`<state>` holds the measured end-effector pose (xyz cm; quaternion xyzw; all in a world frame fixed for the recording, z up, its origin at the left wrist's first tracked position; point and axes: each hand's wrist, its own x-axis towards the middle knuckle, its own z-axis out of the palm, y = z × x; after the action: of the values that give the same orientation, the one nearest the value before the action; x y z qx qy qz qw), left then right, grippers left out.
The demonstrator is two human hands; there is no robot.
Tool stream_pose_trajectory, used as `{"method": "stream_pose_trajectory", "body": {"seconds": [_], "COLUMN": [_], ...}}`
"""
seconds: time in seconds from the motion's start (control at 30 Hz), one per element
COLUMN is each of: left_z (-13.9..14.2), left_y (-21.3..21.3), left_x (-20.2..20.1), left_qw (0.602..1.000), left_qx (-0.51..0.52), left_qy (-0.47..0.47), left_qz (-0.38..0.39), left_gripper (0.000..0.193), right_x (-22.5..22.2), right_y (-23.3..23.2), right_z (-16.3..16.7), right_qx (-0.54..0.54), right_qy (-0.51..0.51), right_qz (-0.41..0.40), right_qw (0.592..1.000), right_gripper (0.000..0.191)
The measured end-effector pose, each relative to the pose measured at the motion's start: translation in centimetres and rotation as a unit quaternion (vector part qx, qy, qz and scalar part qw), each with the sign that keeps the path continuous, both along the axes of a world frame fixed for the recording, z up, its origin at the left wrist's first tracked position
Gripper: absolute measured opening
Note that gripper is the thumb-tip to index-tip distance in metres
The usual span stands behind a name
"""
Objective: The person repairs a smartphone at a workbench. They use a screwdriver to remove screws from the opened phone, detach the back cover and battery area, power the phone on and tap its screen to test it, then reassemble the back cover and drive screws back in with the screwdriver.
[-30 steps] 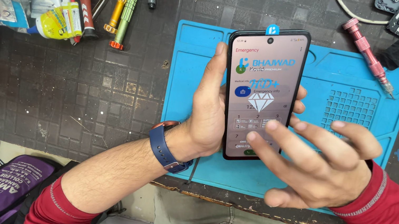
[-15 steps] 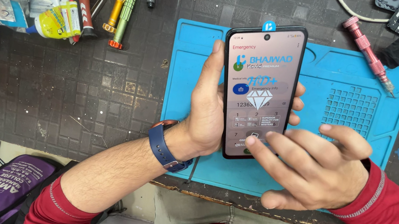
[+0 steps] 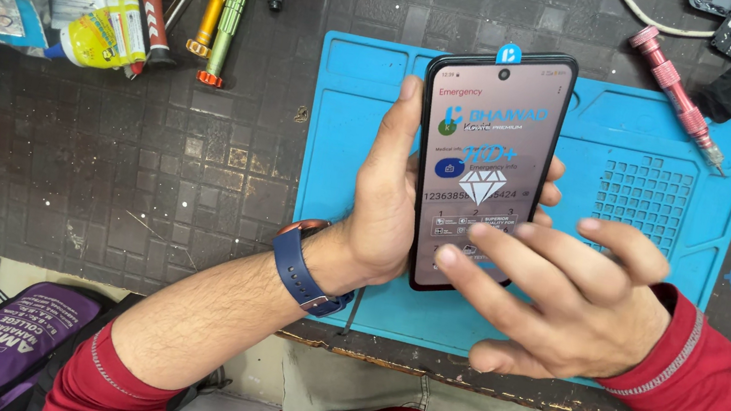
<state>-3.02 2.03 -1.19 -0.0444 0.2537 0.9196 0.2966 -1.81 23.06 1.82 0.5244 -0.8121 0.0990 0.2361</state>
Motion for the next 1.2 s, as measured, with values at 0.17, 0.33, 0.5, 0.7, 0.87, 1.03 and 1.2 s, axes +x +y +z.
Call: {"method": "stream_pose_trajectory", "body": {"seconds": [0.17,0.33,0.5,0.7,0.87,1.03,1.2], "left_z": [-0.3,-0.4,-0.3,0.0,-0.1,-0.1,0.1], "left_y": [-0.2,-0.3,0.0,0.7,1.0,0.6,0.3], "left_x": [0.0,-0.2,-0.3,-0.1,-0.4,-0.9,-1.2], "left_qw": [1.0,0.997,0.999,0.999,0.999,0.997,0.998], "left_qx": [0.025,0.069,0.03,-0.023,0.017,0.068,0.043], "left_qy": [0.004,-0.004,-0.01,0.014,-0.009,-0.019,-0.042], "left_qz": [0.014,0.034,0.043,0.029,0.029,0.025,0.025], "left_gripper": [0.102,0.102,0.096,0.097,0.099,0.1,0.101], "right_x": [-0.1,-0.1,-0.4,-0.3,-0.2,-0.2,-0.8], "right_y": [0.2,0.5,0.1,-0.2,0.9,1.3,1.1], "right_z": [0.2,0.4,0.3,-0.1,-0.3,0.0,0.3], "right_qx": [-0.016,0.0,-0.006,-0.009,0.007,0.002,-0.001], "right_qy": [-0.023,-0.01,-0.022,-0.004,0.01,-0.019,-0.012], "right_qz": [0.02,-0.017,-0.053,-0.047,-0.059,-0.065,-0.077], "right_qw": [0.999,1.0,0.998,0.999,0.998,0.998,0.997], "right_gripper": [0.065,0.068,0.071,0.067,0.071,0.066,0.063]}}
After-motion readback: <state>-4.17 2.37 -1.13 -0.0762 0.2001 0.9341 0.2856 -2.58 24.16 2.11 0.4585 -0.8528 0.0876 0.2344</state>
